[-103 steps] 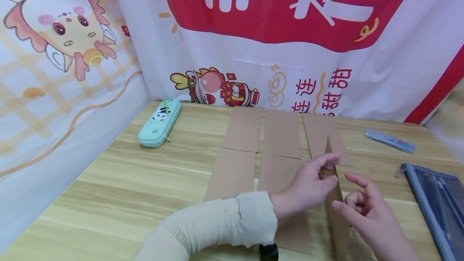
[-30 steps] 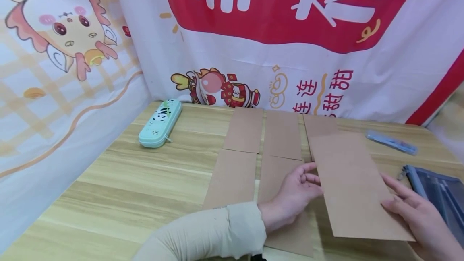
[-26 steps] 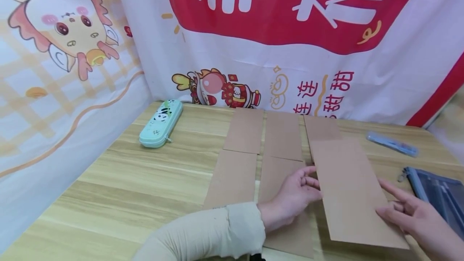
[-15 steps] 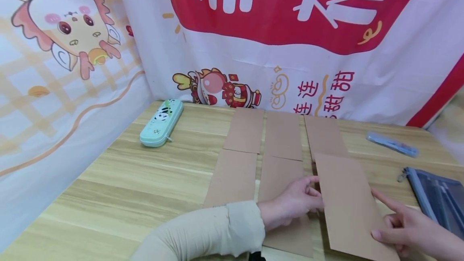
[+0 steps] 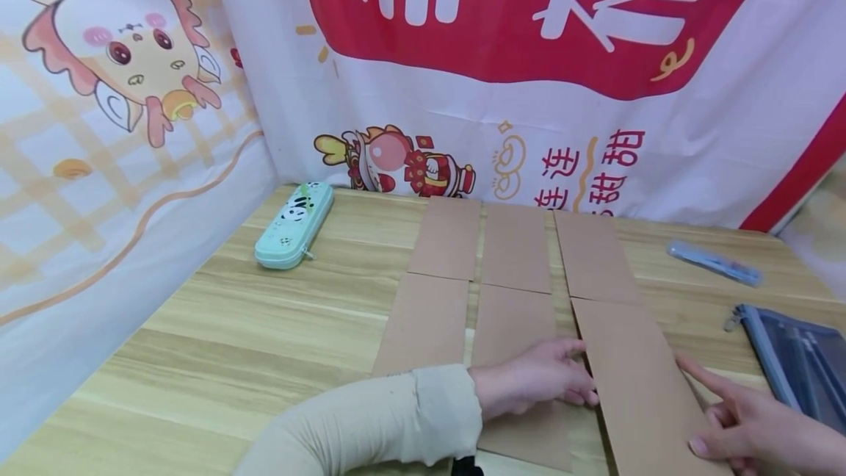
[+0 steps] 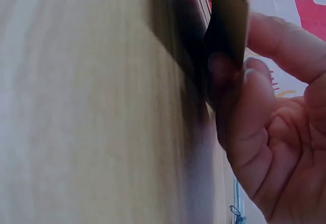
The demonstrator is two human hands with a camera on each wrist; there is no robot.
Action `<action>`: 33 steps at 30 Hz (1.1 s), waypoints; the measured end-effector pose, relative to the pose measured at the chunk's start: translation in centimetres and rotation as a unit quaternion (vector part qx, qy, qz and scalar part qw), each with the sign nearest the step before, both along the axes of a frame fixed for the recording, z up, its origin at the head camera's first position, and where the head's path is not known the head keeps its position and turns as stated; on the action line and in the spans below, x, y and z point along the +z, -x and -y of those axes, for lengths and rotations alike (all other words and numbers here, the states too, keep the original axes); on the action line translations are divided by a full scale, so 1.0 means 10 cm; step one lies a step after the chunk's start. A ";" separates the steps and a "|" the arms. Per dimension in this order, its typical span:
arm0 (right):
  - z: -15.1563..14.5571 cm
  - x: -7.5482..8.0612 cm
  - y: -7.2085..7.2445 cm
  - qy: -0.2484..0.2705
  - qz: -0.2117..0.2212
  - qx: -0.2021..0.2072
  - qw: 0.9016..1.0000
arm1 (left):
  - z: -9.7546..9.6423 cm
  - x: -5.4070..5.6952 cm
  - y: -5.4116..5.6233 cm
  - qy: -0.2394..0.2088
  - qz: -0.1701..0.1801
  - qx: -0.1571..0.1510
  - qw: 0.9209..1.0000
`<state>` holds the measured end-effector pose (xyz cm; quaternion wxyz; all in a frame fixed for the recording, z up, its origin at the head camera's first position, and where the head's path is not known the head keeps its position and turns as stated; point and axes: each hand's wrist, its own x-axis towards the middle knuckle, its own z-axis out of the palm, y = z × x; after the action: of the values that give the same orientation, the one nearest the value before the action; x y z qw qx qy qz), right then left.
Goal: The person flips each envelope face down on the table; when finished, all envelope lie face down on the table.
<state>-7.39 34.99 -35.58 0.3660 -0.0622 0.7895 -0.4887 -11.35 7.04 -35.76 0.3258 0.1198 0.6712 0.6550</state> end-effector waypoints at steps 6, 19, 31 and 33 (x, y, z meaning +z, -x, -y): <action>0.00 -0.01 -0.02 -0.029 0.011 -0.016 0.999 | -0.01 0.01 0.00 0.019 0.001 -0.012 1.000; 0.04 -0.06 -0.05 -0.108 0.010 -0.053 0.993 | -0.02 0.05 -0.01 0.059 -0.005 -0.020 0.998; 0.12 0.00 0.03 -0.143 -0.008 -0.061 0.988 | 0.04 0.10 -0.01 0.078 -0.035 -0.026 0.996; 0.17 0.05 0.04 -0.177 -0.017 -0.075 0.981 | 0.07 0.12 -0.03 0.062 -0.043 -0.025 0.997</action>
<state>-7.76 33.26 -35.10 0.3199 0.0549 0.8720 -0.3665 -11.08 6.39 -34.53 0.3199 0.1445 0.7207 0.5978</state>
